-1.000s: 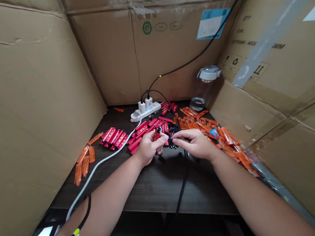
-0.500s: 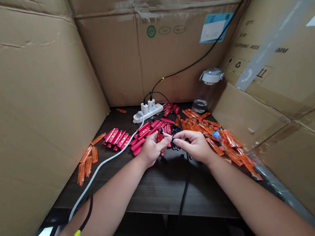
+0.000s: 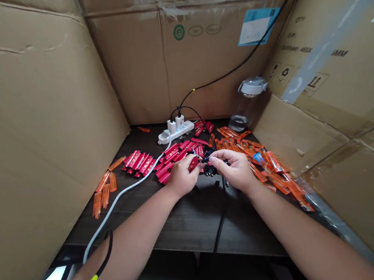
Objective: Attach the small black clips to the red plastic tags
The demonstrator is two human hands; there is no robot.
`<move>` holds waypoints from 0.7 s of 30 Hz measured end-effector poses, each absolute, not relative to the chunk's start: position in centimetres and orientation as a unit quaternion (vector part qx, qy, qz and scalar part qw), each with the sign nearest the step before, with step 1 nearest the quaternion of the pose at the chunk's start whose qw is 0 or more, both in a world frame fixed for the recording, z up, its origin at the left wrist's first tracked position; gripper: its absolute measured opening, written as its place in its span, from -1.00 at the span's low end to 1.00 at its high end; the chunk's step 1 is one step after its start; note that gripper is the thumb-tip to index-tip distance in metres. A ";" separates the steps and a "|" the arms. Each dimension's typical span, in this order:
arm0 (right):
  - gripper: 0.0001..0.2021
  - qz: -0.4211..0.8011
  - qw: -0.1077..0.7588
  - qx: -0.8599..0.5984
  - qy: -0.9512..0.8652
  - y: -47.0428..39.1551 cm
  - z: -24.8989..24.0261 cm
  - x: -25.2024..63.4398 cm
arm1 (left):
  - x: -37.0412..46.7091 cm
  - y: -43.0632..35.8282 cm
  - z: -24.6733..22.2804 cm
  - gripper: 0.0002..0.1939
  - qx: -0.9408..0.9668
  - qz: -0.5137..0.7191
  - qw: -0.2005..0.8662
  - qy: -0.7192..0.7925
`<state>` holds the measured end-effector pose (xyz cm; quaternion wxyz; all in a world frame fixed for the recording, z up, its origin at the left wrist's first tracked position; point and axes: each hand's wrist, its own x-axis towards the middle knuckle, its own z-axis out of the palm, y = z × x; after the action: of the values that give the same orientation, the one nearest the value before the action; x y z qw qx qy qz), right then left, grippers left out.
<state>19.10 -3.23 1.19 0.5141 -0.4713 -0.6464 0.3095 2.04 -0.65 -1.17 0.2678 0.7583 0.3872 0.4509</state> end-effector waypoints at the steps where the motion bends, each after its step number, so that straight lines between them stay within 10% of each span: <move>1: -0.73 0.313 0.518 -0.470 -0.642 -3.2 1.1 19.1 | 2.0 -0.6 -1.2 -0.77 0.758 0.449 0.260 0.397; 21: -0.70 0.307 0.530 -0.477 -0.630 -3.2 0.9 18.9 | 2.0 -0.4 -1.6 -0.80 0.785 0.415 0.207 0.410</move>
<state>18.88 -3.18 0.94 0.5298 -0.4772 -0.6304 0.3068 2.03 -0.41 -1.61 0.2065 0.7854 0.4100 0.4152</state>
